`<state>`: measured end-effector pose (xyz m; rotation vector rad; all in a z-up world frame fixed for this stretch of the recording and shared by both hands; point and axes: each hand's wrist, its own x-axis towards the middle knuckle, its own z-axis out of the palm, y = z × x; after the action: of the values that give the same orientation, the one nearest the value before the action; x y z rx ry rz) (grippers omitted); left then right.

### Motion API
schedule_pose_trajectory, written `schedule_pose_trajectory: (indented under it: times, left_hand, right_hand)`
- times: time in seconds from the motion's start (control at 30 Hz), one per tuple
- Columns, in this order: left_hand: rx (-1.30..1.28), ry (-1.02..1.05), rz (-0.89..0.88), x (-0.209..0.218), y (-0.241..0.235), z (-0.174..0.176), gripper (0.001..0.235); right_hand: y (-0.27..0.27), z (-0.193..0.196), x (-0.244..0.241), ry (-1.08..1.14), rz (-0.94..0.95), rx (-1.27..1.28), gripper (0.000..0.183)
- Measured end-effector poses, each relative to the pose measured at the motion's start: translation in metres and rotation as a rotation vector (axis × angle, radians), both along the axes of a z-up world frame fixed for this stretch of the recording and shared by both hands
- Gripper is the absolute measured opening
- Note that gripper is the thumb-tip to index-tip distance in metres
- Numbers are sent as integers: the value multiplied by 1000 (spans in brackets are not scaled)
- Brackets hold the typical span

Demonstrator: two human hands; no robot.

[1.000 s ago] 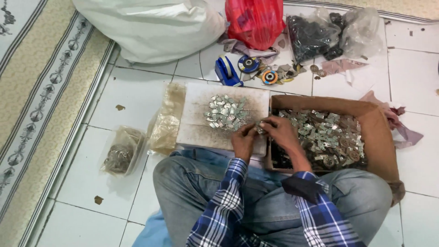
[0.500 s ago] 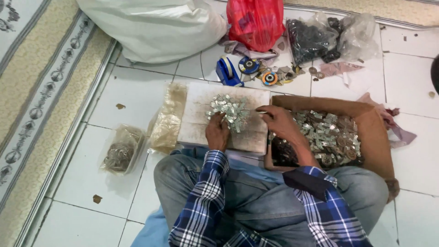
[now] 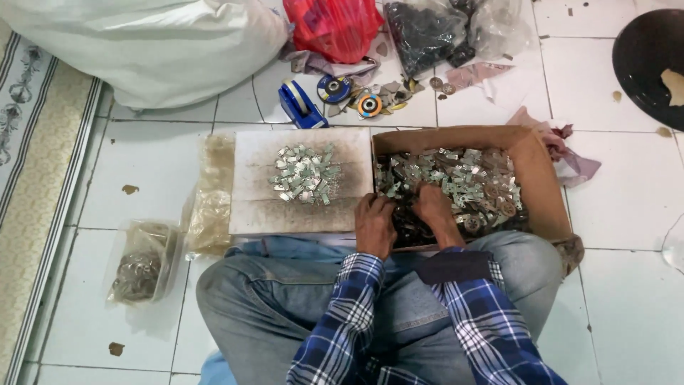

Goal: Sorting and arranging small metal components from a bulk box onto a white board for inspection or organization.

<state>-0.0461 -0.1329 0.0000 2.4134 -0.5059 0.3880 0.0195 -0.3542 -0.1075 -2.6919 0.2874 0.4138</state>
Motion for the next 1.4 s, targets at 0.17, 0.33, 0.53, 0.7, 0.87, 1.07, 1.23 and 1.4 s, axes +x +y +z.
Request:
schedule_pose_trajectory:
  times: [0.17,0.33,0.53,0.7,0.87,1.07,1.23,1.4]
  left_hand:
    - [-58,30,21,-5,-1,-3,22]
    - [-112,71,40,-6,-1,-2,22]
    - [-139,60,28,-7,0,4,23]
    - [-168,42,-1,-5,1,-16,24]
    - [-179,42,12,-7,0,-4,22]
    - [-68,37,7,-6,-1,-2,22]
    - [194,-44,-35,-3,-8,-11,52]
    - [264,-115,-242,0,-6,6,10]
  right_hand:
    - [5,2,-2,56,-14,79,47]
    - [5,6,0,107,-22,81,50]
    - [33,49,6,-205,61,317,39]
    - [42,-11,17,-351,447,-50,27]
    - [44,14,7,-308,357,71,32]
    - [36,13,-1,-270,323,105,30]
    - [1,-12,9,-161,52,127,30]
    - [0,-15,30,-231,-149,206,26]
